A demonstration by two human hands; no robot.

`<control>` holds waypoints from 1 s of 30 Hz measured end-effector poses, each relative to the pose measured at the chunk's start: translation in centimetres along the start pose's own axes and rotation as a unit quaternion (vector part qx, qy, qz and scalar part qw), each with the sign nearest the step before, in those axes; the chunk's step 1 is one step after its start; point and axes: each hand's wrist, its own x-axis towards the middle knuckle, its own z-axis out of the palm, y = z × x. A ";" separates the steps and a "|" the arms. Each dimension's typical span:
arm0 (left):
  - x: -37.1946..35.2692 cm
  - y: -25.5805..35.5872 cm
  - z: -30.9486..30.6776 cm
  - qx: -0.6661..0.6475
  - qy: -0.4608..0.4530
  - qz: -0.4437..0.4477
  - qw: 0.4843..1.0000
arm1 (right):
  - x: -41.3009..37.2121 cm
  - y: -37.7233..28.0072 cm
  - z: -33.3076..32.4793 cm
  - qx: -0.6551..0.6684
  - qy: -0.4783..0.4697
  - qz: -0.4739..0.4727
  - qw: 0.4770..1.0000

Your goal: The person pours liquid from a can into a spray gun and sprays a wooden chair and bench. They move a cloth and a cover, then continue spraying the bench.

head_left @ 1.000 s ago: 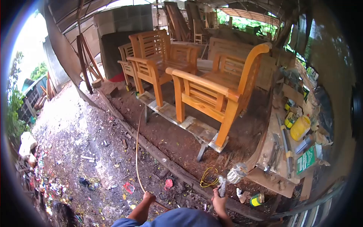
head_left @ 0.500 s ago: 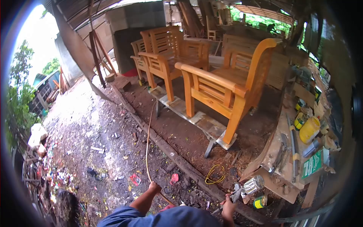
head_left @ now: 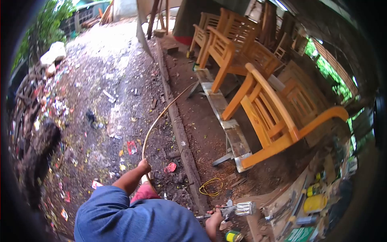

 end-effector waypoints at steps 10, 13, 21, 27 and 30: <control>2.1 -13.0 9.5 -0.093 0.026 -0.037 0.995 | 2.3 5.1 22.8 -0.096 -0.099 0.000 0.990; 2.1 -19.7 11.7 -0.141 0.044 -0.040 0.988 | -1.1 5.2 33.7 -0.111 -0.107 -0.024 0.988; 2.3 -33.7 13.4 -0.170 0.065 -0.038 0.983 | -5.2 7.8 52.5 -0.189 -0.234 -0.131 0.945; 4.3 -43.4 12.5 -0.209 0.178 -0.075 0.959 | -4.2 9.4 62.7 -0.237 -0.199 -0.119 0.943; 6.8 -48.6 11.6 -0.189 0.193 -0.082 0.959 | -0.5 11.3 67.2 -0.189 -0.218 -0.065 0.955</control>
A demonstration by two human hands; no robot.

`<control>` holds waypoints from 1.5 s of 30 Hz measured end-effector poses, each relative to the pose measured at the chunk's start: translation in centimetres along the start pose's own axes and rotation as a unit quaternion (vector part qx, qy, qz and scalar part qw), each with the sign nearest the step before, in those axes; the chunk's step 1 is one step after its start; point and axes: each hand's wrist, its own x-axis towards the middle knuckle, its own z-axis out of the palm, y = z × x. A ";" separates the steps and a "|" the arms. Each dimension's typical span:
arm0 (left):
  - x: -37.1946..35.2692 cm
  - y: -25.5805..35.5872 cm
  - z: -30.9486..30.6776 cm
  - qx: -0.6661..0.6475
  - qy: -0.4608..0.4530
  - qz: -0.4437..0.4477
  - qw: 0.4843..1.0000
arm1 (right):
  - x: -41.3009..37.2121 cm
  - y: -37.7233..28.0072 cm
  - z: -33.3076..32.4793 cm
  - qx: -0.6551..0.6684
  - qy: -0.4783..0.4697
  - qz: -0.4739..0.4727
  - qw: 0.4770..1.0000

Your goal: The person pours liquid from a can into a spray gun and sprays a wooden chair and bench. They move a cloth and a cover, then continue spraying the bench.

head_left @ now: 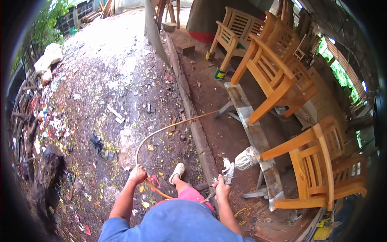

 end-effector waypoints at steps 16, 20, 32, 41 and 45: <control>20.6 -13.5 -13.5 -0.039 0.134 0.054 0.989 | 21.2 -7.4 15.6 -0.056 -0.153 0.008 0.987; 26.4 -17.1 -15.0 -0.025 0.143 0.080 0.986 | 24.5 -7.7 19.5 -0.062 -0.088 -0.028 0.994; 45.9 -28.6 -24.6 0.002 0.220 0.228 0.949 | 30.7 -15.0 32.8 -0.137 0.042 -0.213 0.967; 53.0 -32.5 -29.9 -0.085 0.261 0.247 0.929 | 33.9 -23.3 39.3 -0.169 0.022 -0.324 0.931; 56.7 -33.3 -31.1 -0.099 0.261 0.230 0.932 | 38.5 -24.2 40.4 -0.203 0.010 -0.275 0.940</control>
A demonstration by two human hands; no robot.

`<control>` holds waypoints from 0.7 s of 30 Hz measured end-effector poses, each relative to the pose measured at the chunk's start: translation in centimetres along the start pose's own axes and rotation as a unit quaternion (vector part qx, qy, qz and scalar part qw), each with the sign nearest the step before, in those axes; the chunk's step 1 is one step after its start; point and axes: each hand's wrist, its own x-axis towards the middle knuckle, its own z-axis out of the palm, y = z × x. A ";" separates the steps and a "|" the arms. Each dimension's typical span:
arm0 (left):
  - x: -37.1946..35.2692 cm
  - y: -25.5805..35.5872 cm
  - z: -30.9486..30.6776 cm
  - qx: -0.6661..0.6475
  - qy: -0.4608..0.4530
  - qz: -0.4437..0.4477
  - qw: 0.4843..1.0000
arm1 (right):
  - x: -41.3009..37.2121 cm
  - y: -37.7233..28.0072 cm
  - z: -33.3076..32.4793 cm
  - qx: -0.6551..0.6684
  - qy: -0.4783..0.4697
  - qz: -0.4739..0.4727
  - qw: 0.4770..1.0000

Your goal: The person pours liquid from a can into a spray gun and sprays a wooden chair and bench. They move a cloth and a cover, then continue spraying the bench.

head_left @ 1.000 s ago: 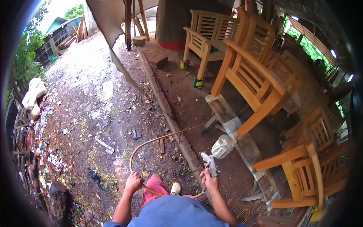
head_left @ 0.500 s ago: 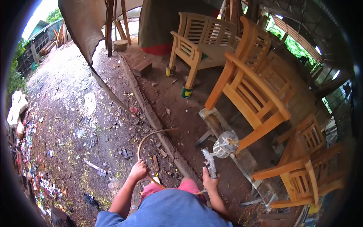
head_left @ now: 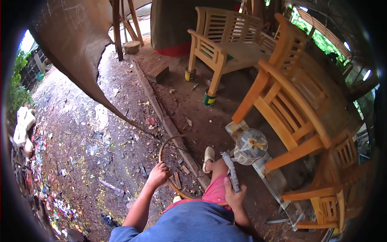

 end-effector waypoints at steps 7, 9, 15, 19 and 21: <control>13.6 -7.4 0.9 0.004 0.017 0.015 1.000 | 11.5 7.3 3.4 0.022 -0.023 0.022 0.999; 19.9 -10.2 1.0 -0.004 0.036 0.019 0.999 | 16.4 8.7 4.4 0.118 -0.033 0.064 0.990; 34.7 -19.3 1.1 0.024 -0.045 -0.090 0.995 | 33.5 9.5 4.7 0.176 -0.012 0.148 0.973; 37.5 -22.0 -0.5 0.091 -0.107 -0.188 0.972 | 43.3 2.3 2.6 0.242 -0.064 0.220 0.943; 37.3 -21.6 -0.8 0.087 -0.158 -0.247 0.952 | 47.8 -0.4 2.3 0.183 -0.083 0.095 0.975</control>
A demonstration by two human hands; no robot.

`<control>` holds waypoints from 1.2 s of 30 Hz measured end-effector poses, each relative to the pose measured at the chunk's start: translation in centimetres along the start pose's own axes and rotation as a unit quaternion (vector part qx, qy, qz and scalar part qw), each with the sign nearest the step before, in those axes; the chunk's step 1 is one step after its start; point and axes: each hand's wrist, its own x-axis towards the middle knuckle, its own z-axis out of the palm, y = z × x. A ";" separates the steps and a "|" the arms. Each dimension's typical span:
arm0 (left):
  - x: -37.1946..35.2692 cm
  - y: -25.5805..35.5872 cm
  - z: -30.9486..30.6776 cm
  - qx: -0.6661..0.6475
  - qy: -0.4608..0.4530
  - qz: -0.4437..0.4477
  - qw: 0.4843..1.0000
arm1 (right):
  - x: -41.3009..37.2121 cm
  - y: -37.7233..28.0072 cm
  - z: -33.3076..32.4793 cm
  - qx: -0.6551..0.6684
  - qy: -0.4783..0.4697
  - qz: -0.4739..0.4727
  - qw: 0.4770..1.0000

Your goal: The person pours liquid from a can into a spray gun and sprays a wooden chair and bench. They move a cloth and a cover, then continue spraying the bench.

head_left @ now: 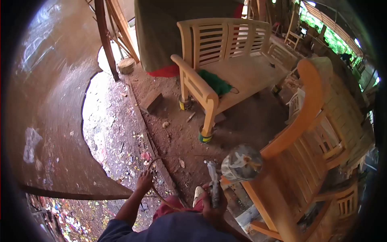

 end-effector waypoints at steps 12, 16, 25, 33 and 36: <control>15.5 -1.0 -6.4 -0.231 0.020 -0.073 0.970 | 16.5 -6.0 2.8 0.096 0.102 -0.006 0.990; 29.2 -6.9 -10.4 -0.276 0.065 -0.076 0.956 | 25.3 -2.8 2.8 0.134 0.331 -0.012 0.934; 57.9 -13.7 -21.5 -0.254 0.112 0.123 0.953 | 40.5 -2.0 8.1 0.060 0.444 0.142 0.882; 75.8 -6.2 -19.9 -0.234 0.071 0.224 0.943 | 46.9 0.2 14.5 -0.009 0.470 0.118 0.875; 80.3 -3.9 -19.7 -0.165 -0.002 0.169 0.972 | 48.9 -0.4 15.6 -0.033 0.463 0.084 0.882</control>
